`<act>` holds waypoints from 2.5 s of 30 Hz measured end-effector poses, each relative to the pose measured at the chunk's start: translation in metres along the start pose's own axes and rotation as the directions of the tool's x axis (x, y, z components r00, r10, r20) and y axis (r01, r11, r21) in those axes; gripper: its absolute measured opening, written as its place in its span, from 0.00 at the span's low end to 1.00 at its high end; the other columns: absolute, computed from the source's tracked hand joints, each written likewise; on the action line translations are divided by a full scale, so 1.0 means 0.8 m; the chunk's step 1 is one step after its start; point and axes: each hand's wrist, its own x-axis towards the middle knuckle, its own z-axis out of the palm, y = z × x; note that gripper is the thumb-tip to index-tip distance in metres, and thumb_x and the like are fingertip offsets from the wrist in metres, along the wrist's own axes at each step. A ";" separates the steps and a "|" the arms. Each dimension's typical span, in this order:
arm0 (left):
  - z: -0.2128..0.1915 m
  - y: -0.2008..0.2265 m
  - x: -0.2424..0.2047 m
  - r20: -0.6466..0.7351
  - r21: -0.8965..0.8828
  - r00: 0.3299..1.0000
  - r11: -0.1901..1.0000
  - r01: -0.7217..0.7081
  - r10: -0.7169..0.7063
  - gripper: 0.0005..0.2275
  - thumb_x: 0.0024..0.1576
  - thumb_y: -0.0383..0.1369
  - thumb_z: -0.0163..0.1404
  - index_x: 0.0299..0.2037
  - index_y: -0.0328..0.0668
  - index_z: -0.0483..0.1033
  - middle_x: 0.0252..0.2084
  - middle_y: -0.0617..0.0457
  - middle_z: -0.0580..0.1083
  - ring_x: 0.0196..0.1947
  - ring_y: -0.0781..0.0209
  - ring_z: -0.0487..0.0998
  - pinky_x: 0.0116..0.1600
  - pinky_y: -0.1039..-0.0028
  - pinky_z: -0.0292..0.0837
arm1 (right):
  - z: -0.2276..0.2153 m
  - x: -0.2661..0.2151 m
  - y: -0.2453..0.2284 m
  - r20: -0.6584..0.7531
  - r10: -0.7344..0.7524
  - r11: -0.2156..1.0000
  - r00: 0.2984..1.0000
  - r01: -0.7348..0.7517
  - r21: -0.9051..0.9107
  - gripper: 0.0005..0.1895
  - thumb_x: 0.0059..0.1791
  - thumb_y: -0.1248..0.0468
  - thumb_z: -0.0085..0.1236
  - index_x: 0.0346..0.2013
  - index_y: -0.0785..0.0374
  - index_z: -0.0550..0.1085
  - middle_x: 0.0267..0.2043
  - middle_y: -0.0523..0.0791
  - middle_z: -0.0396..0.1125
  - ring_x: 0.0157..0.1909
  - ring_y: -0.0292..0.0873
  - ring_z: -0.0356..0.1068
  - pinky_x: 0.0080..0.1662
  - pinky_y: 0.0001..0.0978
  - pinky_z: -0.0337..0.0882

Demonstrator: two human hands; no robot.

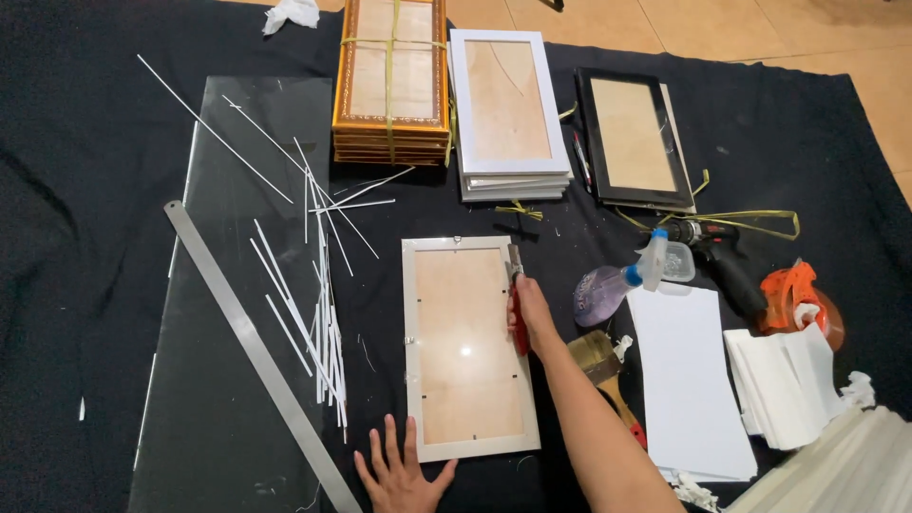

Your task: Securing the backing of multiple picture frames using a hand tool and removing packaging straps with scissors.

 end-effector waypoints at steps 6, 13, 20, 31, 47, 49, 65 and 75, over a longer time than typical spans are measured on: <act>0.007 0.000 -0.001 -0.021 -0.056 1.000 0.998 -0.005 0.004 0.56 0.37 0.77 0.38 0.78 0.63 0.45 0.81 0.57 0.49 0.78 0.48 0.50 0.77 0.41 0.45 | 0.003 -0.007 -0.023 -0.113 0.176 0.984 0.978 -0.172 0.048 0.27 0.56 0.39 0.45 0.26 0.55 0.63 0.17 0.41 0.58 0.15 0.37 0.51 0.20 0.30 0.54; -0.016 0.000 0.007 -0.002 0.021 1.000 0.999 -0.028 0.028 0.52 0.39 0.77 0.37 0.76 0.67 0.49 0.79 0.61 0.52 0.76 0.47 0.55 0.75 0.42 0.51 | 0.022 -0.020 -0.040 -0.221 0.193 0.968 0.956 -0.222 -0.115 0.18 0.56 0.52 0.39 0.26 0.56 0.63 0.20 0.42 0.59 0.19 0.39 0.52 0.23 0.32 0.56; -0.026 0.000 0.016 -0.014 0.068 0.996 0.994 -0.084 0.085 0.43 0.41 0.76 0.39 0.72 0.89 0.51 0.78 0.66 0.53 0.73 0.40 0.60 0.69 0.35 0.62 | 0.004 0.018 -0.022 0.116 0.042 0.970 0.992 -0.013 -0.241 0.26 0.58 0.50 0.34 0.22 0.63 0.63 0.16 0.47 0.58 0.17 0.41 0.58 0.23 0.32 0.64; -0.024 0.000 0.015 -0.054 0.021 0.995 0.997 -0.079 0.080 0.43 0.42 0.76 0.37 0.73 0.86 0.51 0.79 0.64 0.53 0.73 0.40 0.59 0.70 0.35 0.56 | 0.040 0.025 -0.023 -0.063 -0.090 0.622 0.994 0.007 -0.783 0.32 0.59 0.52 0.29 0.77 0.59 0.49 0.67 0.58 0.63 0.63 0.65 0.65 0.59 0.54 0.65; -0.024 0.000 0.015 -0.091 -0.080 0.993 0.994 -0.078 0.071 0.42 0.46 0.71 0.36 0.76 0.81 0.47 0.81 0.63 0.48 0.77 0.41 0.50 0.74 0.35 0.46 | 0.052 0.039 -0.013 -0.115 -0.119 0.518 0.986 -0.037 -0.854 0.32 0.60 0.55 0.30 0.78 0.60 0.44 0.61 0.58 0.65 0.56 0.65 0.68 0.52 0.57 0.68; -0.023 0.000 0.015 -0.095 -0.093 0.993 0.993 -0.078 0.069 0.42 0.47 0.71 0.35 0.76 0.80 0.46 0.81 0.62 0.47 0.78 0.41 0.48 0.74 0.35 0.44 | 0.047 0.049 -0.009 -0.100 -0.140 0.471 0.985 -0.023 -0.882 0.32 0.61 0.56 0.31 0.78 0.63 0.44 0.58 0.59 0.67 0.53 0.66 0.70 0.48 0.57 0.70; -0.007 0.002 0.008 -0.093 -0.080 0.994 0.995 -0.060 0.052 0.44 0.44 0.73 0.35 0.75 0.83 0.47 0.80 0.65 0.49 0.76 0.43 0.53 0.74 0.37 0.47 | 0.026 0.064 0.010 0.016 -0.201 0.369 0.979 0.091 -0.925 0.34 0.60 0.54 0.35 0.78 0.65 0.44 0.53 0.58 0.72 0.47 0.65 0.73 0.45 0.54 0.72; -0.008 0.003 0.008 -0.076 -0.050 0.996 0.997 -0.052 0.048 0.43 0.44 0.74 0.34 0.75 0.84 0.48 0.80 0.65 0.50 0.74 0.44 0.57 0.74 0.38 0.50 | 0.024 0.064 0.017 0.014 -0.237 0.406 0.971 0.112 -0.907 0.34 0.59 0.52 0.35 0.78 0.62 0.46 0.56 0.59 0.69 0.51 0.68 0.70 0.49 0.57 0.70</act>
